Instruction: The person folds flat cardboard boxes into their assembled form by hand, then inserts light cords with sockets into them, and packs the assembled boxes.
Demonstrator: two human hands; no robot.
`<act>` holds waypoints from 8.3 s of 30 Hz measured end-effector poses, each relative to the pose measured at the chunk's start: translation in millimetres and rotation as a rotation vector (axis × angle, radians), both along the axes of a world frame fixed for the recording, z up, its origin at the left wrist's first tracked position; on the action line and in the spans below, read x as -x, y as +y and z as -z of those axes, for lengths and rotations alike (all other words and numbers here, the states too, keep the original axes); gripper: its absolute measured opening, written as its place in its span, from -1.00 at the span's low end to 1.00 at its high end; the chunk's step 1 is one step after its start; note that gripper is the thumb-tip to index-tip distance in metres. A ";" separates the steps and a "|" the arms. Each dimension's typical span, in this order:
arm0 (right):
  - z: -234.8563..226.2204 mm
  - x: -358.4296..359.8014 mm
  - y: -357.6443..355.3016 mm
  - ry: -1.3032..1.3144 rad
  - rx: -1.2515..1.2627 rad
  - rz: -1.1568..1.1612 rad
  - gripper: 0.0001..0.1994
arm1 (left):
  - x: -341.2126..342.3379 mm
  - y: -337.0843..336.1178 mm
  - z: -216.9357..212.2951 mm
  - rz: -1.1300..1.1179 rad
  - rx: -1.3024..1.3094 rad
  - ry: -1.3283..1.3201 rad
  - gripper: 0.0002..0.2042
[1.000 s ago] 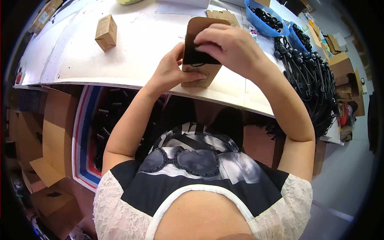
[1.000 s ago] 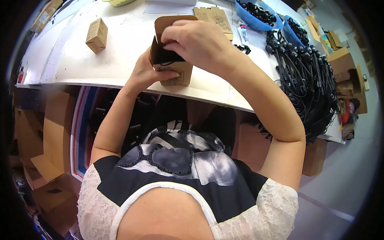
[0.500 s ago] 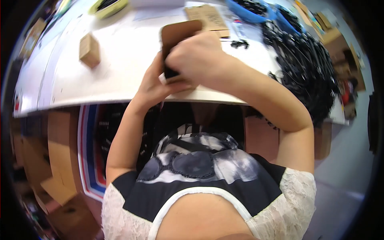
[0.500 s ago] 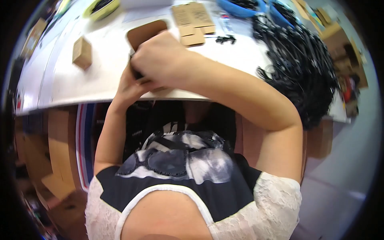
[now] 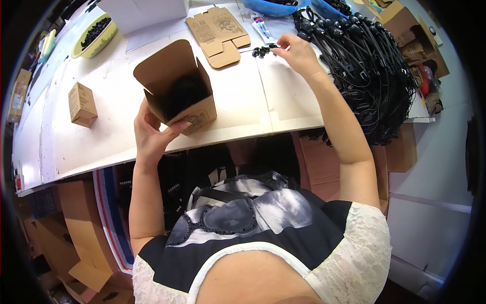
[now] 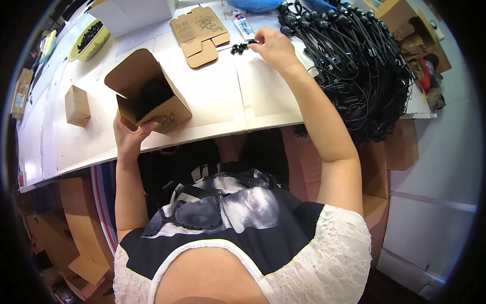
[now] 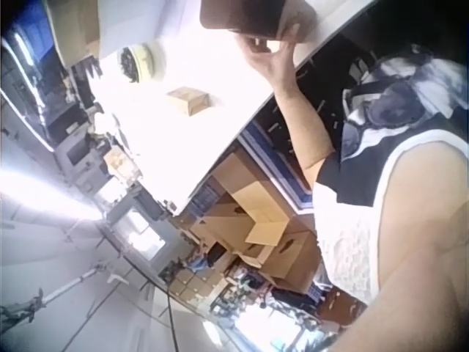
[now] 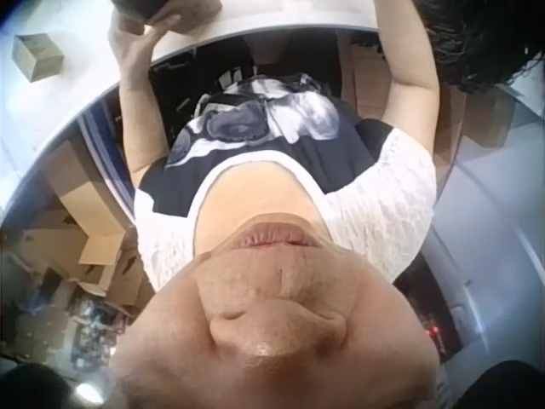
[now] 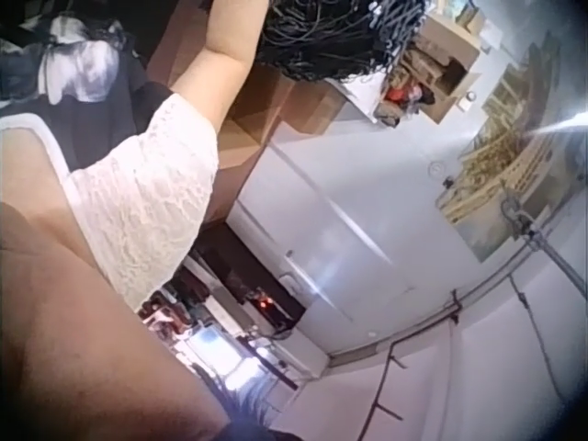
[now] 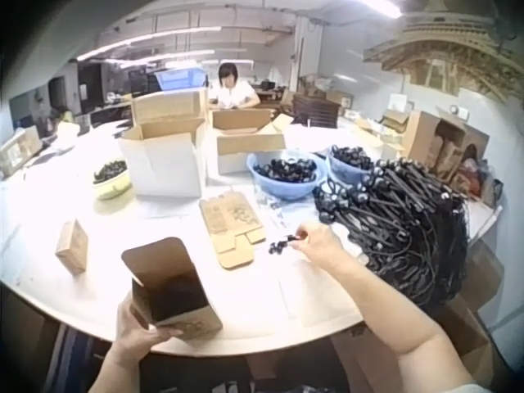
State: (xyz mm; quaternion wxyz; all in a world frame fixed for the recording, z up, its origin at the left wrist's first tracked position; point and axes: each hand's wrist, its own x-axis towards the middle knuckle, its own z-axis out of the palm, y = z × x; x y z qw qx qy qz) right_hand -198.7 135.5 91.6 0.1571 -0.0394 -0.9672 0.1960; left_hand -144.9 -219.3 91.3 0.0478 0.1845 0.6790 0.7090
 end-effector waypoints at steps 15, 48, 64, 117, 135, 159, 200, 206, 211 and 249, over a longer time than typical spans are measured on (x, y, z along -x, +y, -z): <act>-90.4 -63.3 -114.4 0.565 0.061 -0.857 -0.83 | -2.1 -29.3 4.8 0.009 0.039 0.174 -0.29; -68.6 -26.6 -154.1 0.490 0.515 -0.628 -0.82 | -23.5 17.8 -27.6 -0.447 0.805 0.850 -0.67; -56.4 -39.2 -150.3 0.670 0.104 -1.052 -0.71 | 7.3 -11.7 -11.2 0.009 0.098 0.460 -0.54; -21.5 121.0 -346.1 -0.187 0.230 -0.345 -0.26 | 44.1 -120.4 41.7 -0.756 -0.403 -0.068 -0.49; 11.3 81.9 -123.4 0.295 -0.231 -0.265 -0.49 | 65.3 -99.4 48.9 -0.858 -0.100 0.169 -0.59; 43.4 58.7 -77.4 0.093 -0.164 -0.128 -0.66 | 138.7 -191.6 3.0 -0.317 1.293 0.573 -0.36; 53.2 92.0 -116.2 -0.133 -0.208 -0.048 -0.45 | 86.1 38.2 32.2 -0.009 0.229 0.109 -0.52; 49.3 95.4 -128.9 -0.223 -0.237 -0.047 -0.42 | 130.4 83.8 47.3 0.113 -0.415 -0.686 -0.57; 42.0 83.4 -129.6 -0.108 -0.160 -0.047 -0.44 | 140.4 96.8 25.4 0.024 -0.336 -0.775 -0.75; -14.5 31.8 -89.0 0.112 0.382 -0.042 -0.38 | 106.5 129.7 -9.5 0.040 0.064 0.004 -0.58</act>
